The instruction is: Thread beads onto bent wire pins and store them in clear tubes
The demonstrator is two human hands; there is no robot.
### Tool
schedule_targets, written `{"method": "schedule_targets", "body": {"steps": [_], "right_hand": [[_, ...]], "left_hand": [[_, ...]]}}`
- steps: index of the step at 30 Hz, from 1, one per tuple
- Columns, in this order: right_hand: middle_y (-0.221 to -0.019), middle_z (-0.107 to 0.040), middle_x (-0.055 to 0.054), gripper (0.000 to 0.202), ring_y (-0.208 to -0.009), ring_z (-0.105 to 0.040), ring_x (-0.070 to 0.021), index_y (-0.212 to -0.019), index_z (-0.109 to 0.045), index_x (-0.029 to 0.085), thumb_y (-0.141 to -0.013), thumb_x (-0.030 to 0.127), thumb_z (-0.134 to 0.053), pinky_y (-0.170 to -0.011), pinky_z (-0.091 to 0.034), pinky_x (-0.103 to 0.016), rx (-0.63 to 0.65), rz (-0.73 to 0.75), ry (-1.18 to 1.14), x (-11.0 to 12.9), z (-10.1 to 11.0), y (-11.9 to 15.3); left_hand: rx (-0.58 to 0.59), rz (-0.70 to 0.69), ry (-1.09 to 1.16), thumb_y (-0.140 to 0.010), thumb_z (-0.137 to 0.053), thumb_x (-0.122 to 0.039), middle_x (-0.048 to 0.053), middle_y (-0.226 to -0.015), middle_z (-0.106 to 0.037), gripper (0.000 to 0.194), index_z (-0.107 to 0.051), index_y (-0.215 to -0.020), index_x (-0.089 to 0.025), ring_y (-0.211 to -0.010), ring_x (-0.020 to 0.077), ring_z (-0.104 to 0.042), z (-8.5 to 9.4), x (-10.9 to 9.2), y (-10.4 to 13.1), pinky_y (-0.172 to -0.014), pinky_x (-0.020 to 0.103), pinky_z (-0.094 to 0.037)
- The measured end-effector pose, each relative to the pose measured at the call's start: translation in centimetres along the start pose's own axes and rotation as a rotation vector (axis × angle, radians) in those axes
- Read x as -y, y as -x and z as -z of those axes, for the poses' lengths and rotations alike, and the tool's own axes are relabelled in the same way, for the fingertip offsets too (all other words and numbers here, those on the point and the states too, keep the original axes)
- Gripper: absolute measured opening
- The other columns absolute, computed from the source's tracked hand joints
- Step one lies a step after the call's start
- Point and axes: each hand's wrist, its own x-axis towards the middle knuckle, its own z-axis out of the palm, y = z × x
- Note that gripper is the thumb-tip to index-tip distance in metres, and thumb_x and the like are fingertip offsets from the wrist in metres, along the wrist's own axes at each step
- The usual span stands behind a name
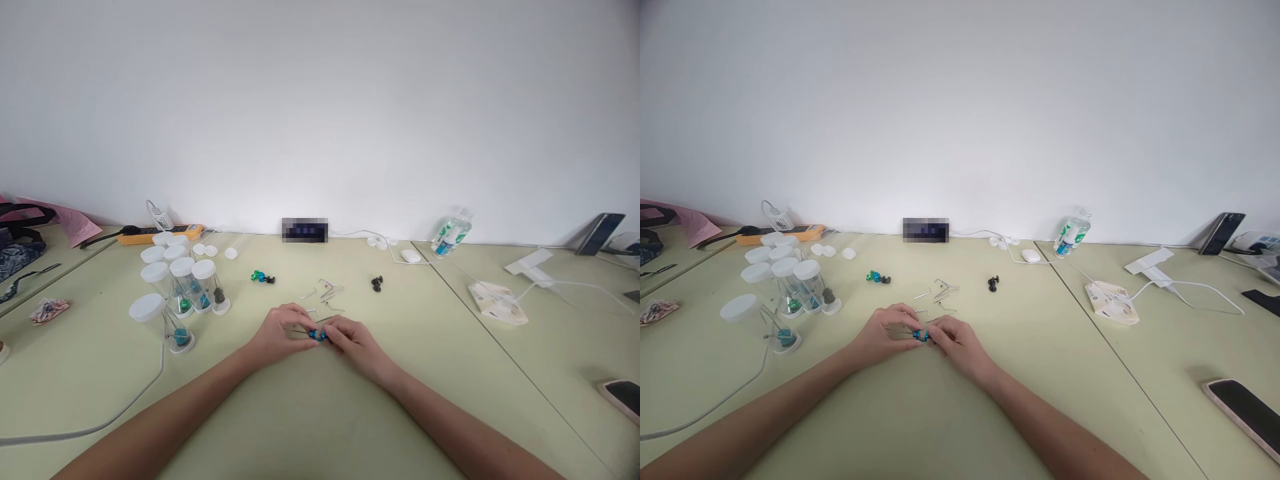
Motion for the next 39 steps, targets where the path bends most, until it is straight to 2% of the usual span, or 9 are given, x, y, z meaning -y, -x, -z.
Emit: {"method": "schedule_targets", "body": {"steps": [2,6,11,15,19,24,29,35,39], "right_hand": [[-0.083,-0.057,-0.002,0.037,-0.07,-0.05,-0.0127,-0.07,-0.06,0.02,-0.09,0.044,-0.041,-0.061,-0.039,-0.025,0.009,-0.005,0.018,-0.01,0.0,0.0],[-0.1,-0.056,-0.003,0.025,-0.077,-0.052,-0.0138,-0.079,-0.061,0.021,-0.084,0.044,-0.054,-0.061,-0.041,-0.025,-0.044,0.019,-0.013,-0.13,-0.02,-0.03],[-0.086,-0.056,-0.003,0.039,-0.067,-0.049,-0.0124,-0.074,-0.063,0.02,-0.09,0.047,-0.039,-0.058,-0.039,-0.025,0.004,0.006,0.035,0.11,0.03,0.02],[-0.095,-0.058,-0.004,0.032,-0.078,-0.052,-0.0156,-0.077,-0.06,0.021,-0.086,0.048,-0.047,-0.06,-0.041,-0.025,-0.022,0.021,0.027,0.4,0.04,0.06],[-0.085,-0.058,-0.003,0.04,-0.073,-0.051,-0.0144,-0.071,-0.06,0.019,-0.089,0.049,-0.041,-0.062,-0.04,-0.026,-0.001,0.011,0.055,0.42,0.07,0.06],[-0.087,-0.059,-0.002,0.027,-0.07,-0.052,-0.0131,-0.093,-0.059,0.023,-0.082,0.048,-0.054,-0.059,-0.041,-0.024,-0.015,-0.055,-0.039,0.25,0.01,0.18],[-0.092,-0.061,-0.004,0.037,-0.077,-0.054,-0.0148,-0.067,-0.059,0.019,-0.087,0.047,-0.046,-0.065,-0.041,-0.026,0.001,-0.007,0.035,0.31,-0.02,0.18],[-0.097,-0.059,-0.003,0.022,-0.081,-0.055,-0.0159,-0.084,-0.061,0.022,-0.081,0.044,-0.057,-0.066,-0.044,-0.027,-0.033,0.012,-0.009,0.09,-0.03,0.11],[-0.085,-0.06,-0.003,0.038,-0.075,-0.054,-0.015,-0.069,-0.062,0.019,-0.089,0.046,-0.043,-0.064,-0.042,-0.027,0.011,-0.001,0.041,-0.04,0.03,0.09]], "left_hand": [[0.002,-0.004,-0.008,-0.066,-0.072,-0.029,0.004,-0.087,-0.067,0.018,-0.071,-0.083,-0.023,-0.085,0.0169,-0.061,-0.02,-0.03,-0.03,-0.081,0.03,-0.05],[-0.016,-0.001,-0.008,-0.066,-0.073,-0.029,0.004,-0.087,-0.066,0.018,-0.072,-0.083,-0.022,-0.084,0.017,-0.062,-0.01,-0.01,-0.01,-0.079,0.029,-0.051],[0.003,-0.004,-0.013,-0.066,-0.073,-0.031,0.003,-0.087,-0.066,0.019,-0.072,-0.083,-0.024,-0.085,0.0175,-0.061,-0.07,-0.18,0.08,-0.08,0.031,-0.051],[-0.014,-0.001,-0.009,-0.066,-0.072,-0.031,0.004,-0.087,-0.066,0.019,-0.072,-0.082,-0.022,-0.084,0.0173,-0.061,-0.1,-0.18,0.05,-0.079,0.031,-0.051],[0.018,-0.014,-0.013,-0.066,-0.072,-0.032,0.004,-0.087,-0.066,0.02,-0.072,-0.084,-0.023,-0.086,0.0174,-0.061,-0.04,-0.18,0.03,-0.081,0.03,-0.051],[-0.026,0.035,0.019,-0.068,-0.071,-0.029,0.004,-0.089,-0.066,0.018,-0.071,-0.084,-0.022,-0.085,0.0171,-0.062,0.2,-0.08,0.02,-0.08,0.029,-0.051],[-0.011,0.011,0.012,-0.065,-0.073,-0.028,0.004,-0.086,-0.066,0.019,-0.071,-0.083,-0.021,-0.085,0.0175,-0.062,0.09,-0.21,0.0,-0.08,0.03,-0.051],[-0.02,0.018,0.012,-0.066,-0.073,-0.028,0.005,-0.087,-0.066,0.019,-0.071,-0.083,-0.021,-0.085,0.0178,-0.062,0.07,-0.13,0.03,-0.08,0.03,-0.051],[-0.011,-0.001,0.003,-0.065,-0.073,-0.028,0.004,-0.086,-0.067,0.018,-0.071,-0.083,-0.023,-0.084,0.0177,-0.062,0.04,-0.09,0.04,-0.08,0.031,-0.051]]}}
